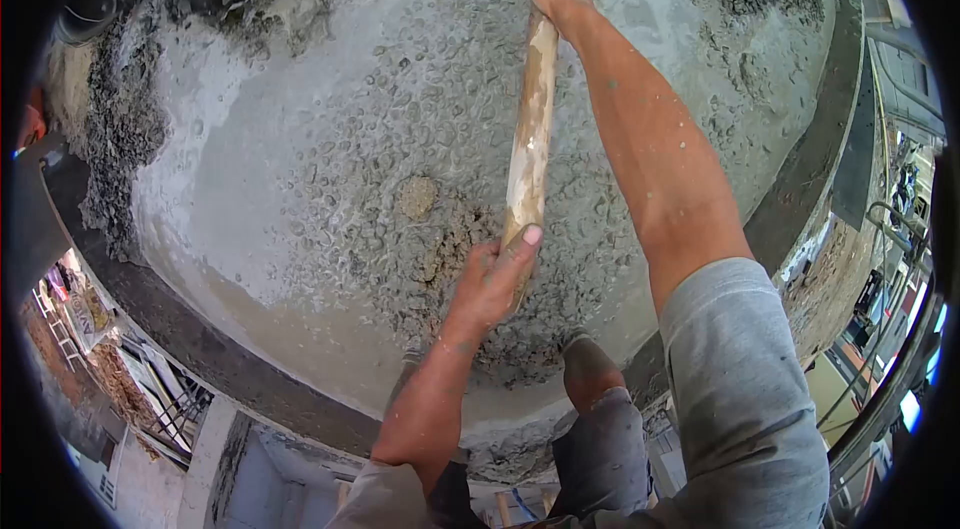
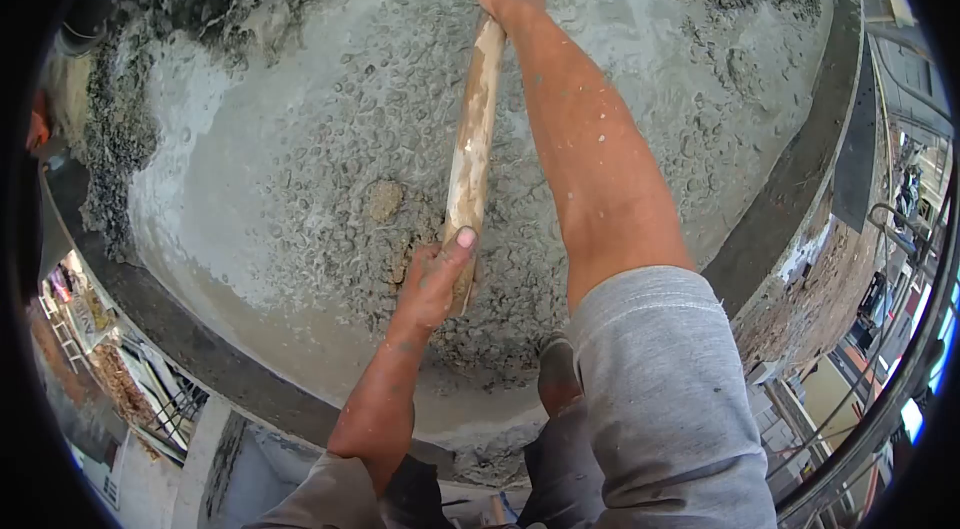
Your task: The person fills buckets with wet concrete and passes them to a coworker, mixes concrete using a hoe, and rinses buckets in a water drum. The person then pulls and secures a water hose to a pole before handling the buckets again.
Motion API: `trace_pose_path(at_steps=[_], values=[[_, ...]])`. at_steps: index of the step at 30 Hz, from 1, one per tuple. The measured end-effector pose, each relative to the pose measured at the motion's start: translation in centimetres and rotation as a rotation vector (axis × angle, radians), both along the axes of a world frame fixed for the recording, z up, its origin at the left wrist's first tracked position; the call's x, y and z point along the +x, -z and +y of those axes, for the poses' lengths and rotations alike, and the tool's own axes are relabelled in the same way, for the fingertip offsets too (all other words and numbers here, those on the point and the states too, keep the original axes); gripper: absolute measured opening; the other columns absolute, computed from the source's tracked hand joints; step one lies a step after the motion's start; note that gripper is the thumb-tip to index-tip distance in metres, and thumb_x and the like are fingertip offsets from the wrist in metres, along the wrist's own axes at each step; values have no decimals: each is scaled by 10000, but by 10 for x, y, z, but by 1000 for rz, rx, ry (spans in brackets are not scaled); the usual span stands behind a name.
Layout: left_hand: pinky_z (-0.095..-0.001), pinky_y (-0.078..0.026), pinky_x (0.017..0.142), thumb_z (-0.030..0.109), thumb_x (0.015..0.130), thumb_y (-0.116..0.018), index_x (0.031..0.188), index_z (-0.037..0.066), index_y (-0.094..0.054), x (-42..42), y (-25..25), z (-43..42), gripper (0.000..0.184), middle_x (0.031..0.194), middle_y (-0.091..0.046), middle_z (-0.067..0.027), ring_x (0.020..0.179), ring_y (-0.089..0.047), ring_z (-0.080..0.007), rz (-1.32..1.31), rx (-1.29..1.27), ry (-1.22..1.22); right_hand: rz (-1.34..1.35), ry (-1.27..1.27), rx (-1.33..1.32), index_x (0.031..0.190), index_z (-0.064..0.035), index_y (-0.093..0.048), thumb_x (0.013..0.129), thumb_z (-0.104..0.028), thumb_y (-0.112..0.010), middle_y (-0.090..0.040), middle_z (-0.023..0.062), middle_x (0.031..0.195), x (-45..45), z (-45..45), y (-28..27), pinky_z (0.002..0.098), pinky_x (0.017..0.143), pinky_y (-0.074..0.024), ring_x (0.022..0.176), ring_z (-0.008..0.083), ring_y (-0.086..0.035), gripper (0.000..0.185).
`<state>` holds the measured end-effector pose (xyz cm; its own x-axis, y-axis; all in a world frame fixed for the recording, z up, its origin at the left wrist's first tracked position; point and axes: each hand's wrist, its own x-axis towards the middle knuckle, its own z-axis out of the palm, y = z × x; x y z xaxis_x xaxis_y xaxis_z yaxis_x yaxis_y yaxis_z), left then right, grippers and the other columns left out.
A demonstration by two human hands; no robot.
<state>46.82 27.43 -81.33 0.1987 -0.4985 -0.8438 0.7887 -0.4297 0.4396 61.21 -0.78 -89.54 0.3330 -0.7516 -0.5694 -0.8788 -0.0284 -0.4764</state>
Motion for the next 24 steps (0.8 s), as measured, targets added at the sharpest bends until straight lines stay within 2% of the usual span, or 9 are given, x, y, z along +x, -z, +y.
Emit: trace_pose_path(at_steps=[3, 4, 7, 10, 13, 17, 21, 23, 24], values=[[-267, -397, 511, 573, 825, -572, 711, 26, -579, -12, -23, -41, 559, 609, -509, 10, 544, -481, -100, -31, -57, -18, -66, -44, 132, 1091, 89, -584, 671, -187, -589, -644, 240, 993, 8, -43, 23, 366, 810, -500, 920, 342, -643, 503], [-281, -409, 517, 574, 817, -580, 734, 7, -601, -16, -24, -42, 573, 597, -516, -2, 556, -495, -102, -54, -63, -42, -104, -81, 83, 1021, 130, -575, 671, -165, -631, -625, 273, 941, 7, -43, 21, 414, 697, -525, 773, 374, -648, 461], [-288, -420, 530, 575, 811, -583, 775, -19, -627, -25, -7, 1, 597, 592, -534, -28, 571, -512, -103, -153, 68, -45, -6, 8, -109, 1032, 94, -605, 675, -178, -574, -636, 254, 1005, -8, -2, 16, 366, 798, -496, 913, 344, -642, 450], [-284, -423, 531, 579, 807, -580, 801, -40, -639, -50, -15, 35, 622, 584, -544, -48, 578, -529, -105, -234, 138, 51, -91, 82, 48, 1045, 122, -581, 677, -168, -564, -617, 276, 1031, -32, 18, -6, 363, 830, -485, 964, 366, -620, 469], [-269, -423, 528, 566, 809, -592, 820, -39, -638, -91, -77, 64, 606, 615, -566, -48, 580, -542, -108, -279, 103, 81, -83, 78, 146, 1040, 136, -573, 686, -161, -550, -613, 284, 1031, -95, 55, -18, 368, 845, -480, 983, 383, -608, 462], [-250, -425, 523, 524, 818, -614, 852, -31, -630, -134, -160, 130, 557, 682, -600, -47, 594, -561, -105, 125, 206, -81, 72, -40, 230, 1160, 117, -478, 716, -161, -542, -548, 295, 1147, -152, 146, -68, 377, 836, -477, 1002, 380, -592, 528], [-315, -457, 551, 602, 772, -608, 758, -33, -634, -203, -208, 189, 635, 636, -607, -83, 594, -593, -163, 27, 439, 224, 46, 82, 383, 1058, 137, -536, 710, -86, -520, -586, 311, 1056, -237, 215, -102, 402, 852, -448, 1024, 423, -570, 413], [-352, -472, 581, 645, 745, -592, 766, -23, -660, -226, -226, 230, 672, 616, -615, -125, 607, -626, -223, 105, 515, 481, 46, 335, 580, 950, 121, -559, 740, -61, -562, -609, 224, 831, -295, 252, -89, 428, 557, -475, 678, 316, -626, 278], [-319, -462, 561, 570, 768, -624, 793, -17, -659, -218, -243, 234, 589, 630, -613, -87, 584, -592, -171, 100, 522, 616, -37, 397, 504, 893, 73, -534, 749, -43, -587, -557, 142, 707, -334, 279, -68, 410, 448, -446, 541, 248, -564, 192]])
